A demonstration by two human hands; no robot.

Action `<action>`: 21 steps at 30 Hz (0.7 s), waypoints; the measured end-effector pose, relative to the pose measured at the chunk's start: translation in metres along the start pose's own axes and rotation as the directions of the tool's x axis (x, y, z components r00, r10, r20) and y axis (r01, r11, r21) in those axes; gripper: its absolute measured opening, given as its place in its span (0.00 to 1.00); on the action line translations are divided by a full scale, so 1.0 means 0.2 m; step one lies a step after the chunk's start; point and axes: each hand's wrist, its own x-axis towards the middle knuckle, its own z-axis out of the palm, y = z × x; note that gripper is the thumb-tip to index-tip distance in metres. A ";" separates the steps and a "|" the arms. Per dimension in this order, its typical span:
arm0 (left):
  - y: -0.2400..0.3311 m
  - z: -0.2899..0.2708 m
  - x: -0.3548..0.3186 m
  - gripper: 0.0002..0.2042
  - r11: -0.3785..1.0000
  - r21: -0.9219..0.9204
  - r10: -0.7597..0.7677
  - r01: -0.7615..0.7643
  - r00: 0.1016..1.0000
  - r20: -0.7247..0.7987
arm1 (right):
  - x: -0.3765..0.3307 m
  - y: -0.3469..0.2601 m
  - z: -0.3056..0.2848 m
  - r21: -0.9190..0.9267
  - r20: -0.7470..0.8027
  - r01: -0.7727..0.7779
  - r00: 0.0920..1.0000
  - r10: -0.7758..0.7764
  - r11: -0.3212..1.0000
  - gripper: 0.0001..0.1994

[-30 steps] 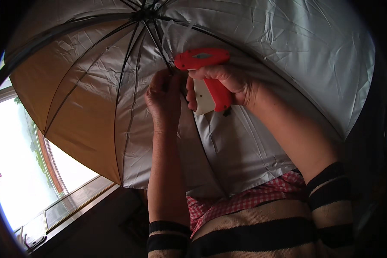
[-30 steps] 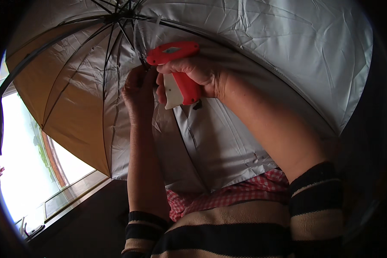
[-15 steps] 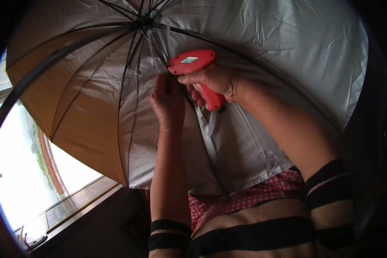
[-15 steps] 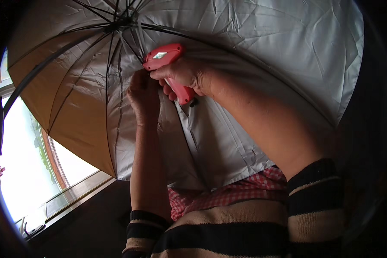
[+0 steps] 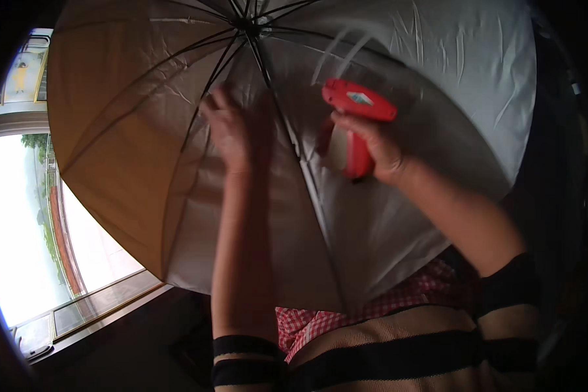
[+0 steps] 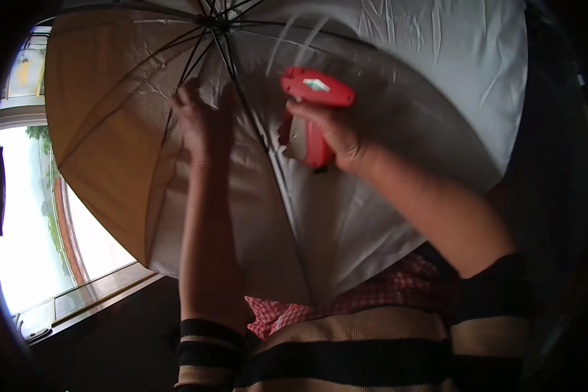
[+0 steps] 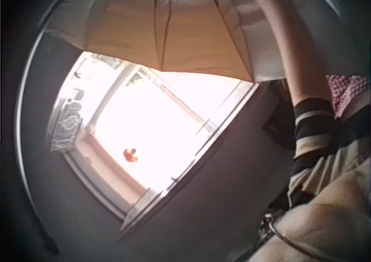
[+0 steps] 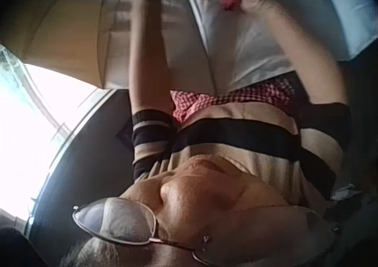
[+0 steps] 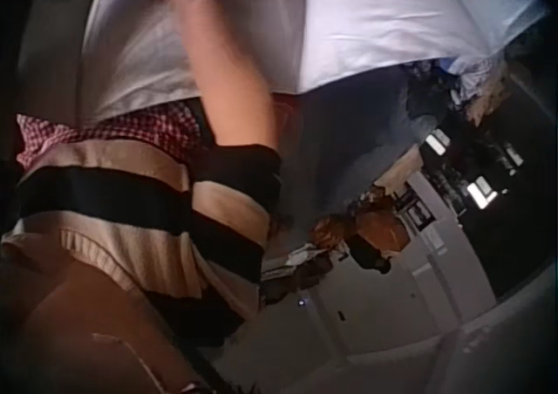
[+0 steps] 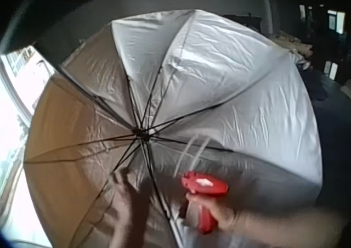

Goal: Repairing an umbrella by applying glue to the ribs with a hot glue gun.

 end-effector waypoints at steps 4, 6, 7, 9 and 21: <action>-0.03 0.04 -0.04 0.11 0.993 -0.076 -0.079 0.091 0.986 0.144 | 0.01 0.08 0.08 -0.017 0.021 -0.004 1.000 0.005 1.000 0.17; -0.10 0.03 -0.05 0.08 0.978 -0.188 -0.061 0.087 0.988 0.141 | 0.01 0.04 0.06 -0.052 0.063 -0.045 0.997 0.048 0.998 0.16; -0.10 0.02 -0.07 0.08 0.979 -0.186 -0.056 0.085 0.986 0.154 | 0.01 0.03 0.06 -0.041 0.077 -0.060 0.995 0.063 0.997 0.16; -0.09 -0.03 -0.09 0.07 0.974 -0.215 -0.018 0.071 0.971 0.238 | 0.05 0.02 0.07 -0.026 0.121 -0.088 0.989 0.091 0.996 0.16; -0.10 0.03 -0.13 0.11 0.858 -0.475 -0.086 0.197 0.966 0.244 | 0.20 0.00 0.18 -0.059 0.070 -0.088 0.993 0.092 0.994 0.16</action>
